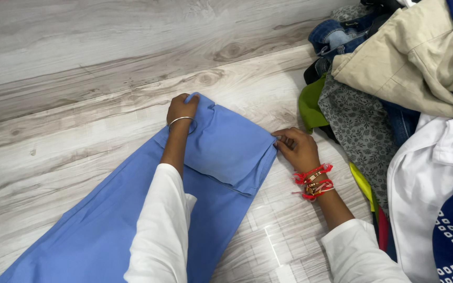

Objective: The person folds black pants and blue pants on a light-colored surface and places them into an open suitcase.

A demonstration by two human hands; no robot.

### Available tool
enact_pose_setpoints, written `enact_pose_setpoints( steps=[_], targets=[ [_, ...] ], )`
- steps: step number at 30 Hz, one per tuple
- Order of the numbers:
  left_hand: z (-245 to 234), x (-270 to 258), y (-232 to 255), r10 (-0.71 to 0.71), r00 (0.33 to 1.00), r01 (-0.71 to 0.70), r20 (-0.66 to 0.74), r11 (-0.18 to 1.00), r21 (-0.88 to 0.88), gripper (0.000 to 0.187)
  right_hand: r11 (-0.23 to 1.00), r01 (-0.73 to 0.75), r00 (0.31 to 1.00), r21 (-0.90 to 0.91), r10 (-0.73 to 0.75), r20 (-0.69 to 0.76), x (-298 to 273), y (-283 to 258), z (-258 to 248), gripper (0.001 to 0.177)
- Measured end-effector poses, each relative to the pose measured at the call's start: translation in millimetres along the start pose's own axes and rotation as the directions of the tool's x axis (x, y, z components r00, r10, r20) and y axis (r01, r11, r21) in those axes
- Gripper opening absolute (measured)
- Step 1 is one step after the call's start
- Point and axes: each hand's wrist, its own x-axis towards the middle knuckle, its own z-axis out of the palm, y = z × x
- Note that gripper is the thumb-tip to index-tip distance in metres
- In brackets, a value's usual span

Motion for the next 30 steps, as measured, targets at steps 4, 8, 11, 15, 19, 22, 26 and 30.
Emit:
enact_pose_setpoints(
  steps=[4, 8, 11, 15, 19, 22, 26, 30],
  targets=[
    [15, -10, -5, 0.076, 0.991, -0.067, -0.108, 0.994, 0.08, 0.044, 0.994, -0.108, 0.994, 0.008, 0.108, 0.009, 2, 3, 3, 0.025],
    [20, -8, -15, 0.171, 0.969, -0.156, -0.177, 0.983, 0.091, 0.045, 0.987, -0.103, 0.994, 0.122, 0.097, 0.056, 11, 13, -3, 0.025],
    [22, -7, -15, 0.136, 0.976, -0.124, -0.17, 0.989, 0.08, 0.045, 0.995, 0.018, 0.995, 0.097, -0.027, 0.093, 12, 11, -8, 0.028],
    [24, -10, -13, 0.161, 0.963, -0.137, -0.216, 0.983, 0.12, 0.043, 0.99, 0.138, 0.985, -0.032, -0.134, 0.104, 10, 6, -10, 0.033],
    [22, -14, -13, 0.179, 0.961, -0.156, -0.212, 0.98, 0.122, 0.042, 0.995, 0.1, 0.995, 0.027, -0.1, 0.017, 8, 11, -6, 0.019],
    [16, -17, -7, 0.174, 0.956, -0.156, -0.237, 0.983, 0.092, 0.041, 0.985, 0.157, 0.987, 0.072, -0.155, -0.038, 10, 13, -7, 0.013],
    [5, -28, 7, 0.055, 0.969, -0.059, -0.241, 0.998, -0.01, 0.037, 0.989, 0.134, 0.99, 0.063, -0.131, -0.047, 9, 11, -10, 0.006],
    [3, -30, 10, -0.01, 0.974, 0.009, -0.224, 1.0, -0.005, 0.035, 0.979, 0.197, 0.98, 0.047, -0.195, -0.044, 2, 20, -12, 0.005]
  ],
)
